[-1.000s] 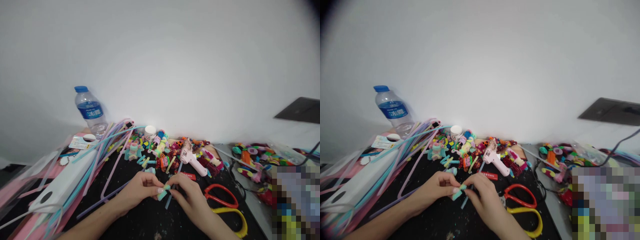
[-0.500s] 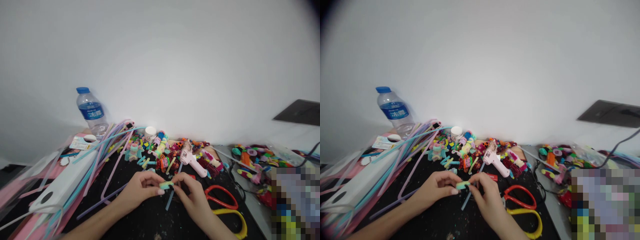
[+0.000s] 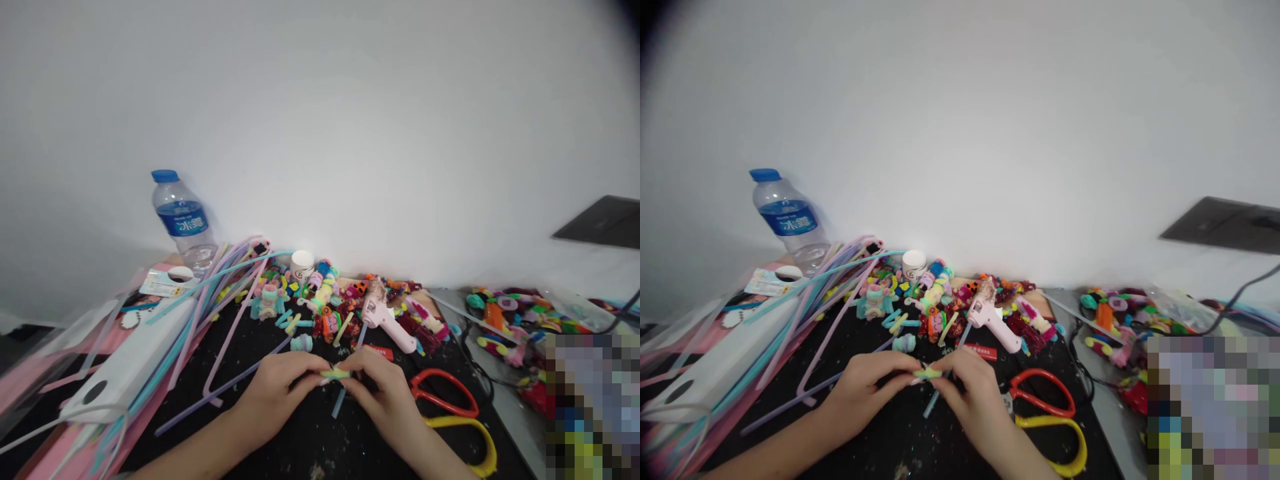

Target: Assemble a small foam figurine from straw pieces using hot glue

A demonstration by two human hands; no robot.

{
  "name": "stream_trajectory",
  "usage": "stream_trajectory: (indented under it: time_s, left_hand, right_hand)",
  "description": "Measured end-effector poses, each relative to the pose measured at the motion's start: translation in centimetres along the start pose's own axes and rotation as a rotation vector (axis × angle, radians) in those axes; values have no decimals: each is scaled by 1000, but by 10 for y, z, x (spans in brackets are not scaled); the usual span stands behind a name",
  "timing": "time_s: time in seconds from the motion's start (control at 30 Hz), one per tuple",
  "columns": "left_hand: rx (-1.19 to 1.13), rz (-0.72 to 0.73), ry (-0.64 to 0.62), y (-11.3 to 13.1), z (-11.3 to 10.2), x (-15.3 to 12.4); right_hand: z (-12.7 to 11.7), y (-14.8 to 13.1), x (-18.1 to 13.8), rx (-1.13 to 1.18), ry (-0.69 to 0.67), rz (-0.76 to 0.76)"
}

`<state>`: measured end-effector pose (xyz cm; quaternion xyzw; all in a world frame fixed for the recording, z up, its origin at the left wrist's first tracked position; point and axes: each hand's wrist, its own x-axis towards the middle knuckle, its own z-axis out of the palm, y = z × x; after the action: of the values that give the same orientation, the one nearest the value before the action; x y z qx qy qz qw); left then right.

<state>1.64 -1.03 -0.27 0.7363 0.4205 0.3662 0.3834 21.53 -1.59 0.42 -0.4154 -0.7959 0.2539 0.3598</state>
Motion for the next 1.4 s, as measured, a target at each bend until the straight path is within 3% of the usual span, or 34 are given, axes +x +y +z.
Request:
stream_trajectory:
  time_s: [0.3,0.6,1.1,1.4]
  left_hand:
    - [-31,7,-29,1,2,-2]
    - [-316,-199,-64,-1,2,5]
    - [-71,-144,-57,5,-4,4]
    - [-346,-220,-38,0,-1,5]
  right_hand:
    - [5,2,-3,-21,25,-4]
    - [7,4,-4,-17,49,25]
    - [7,3,-6,-42,11,-21]
    - [3,-2,-3,-35,-7,-37]
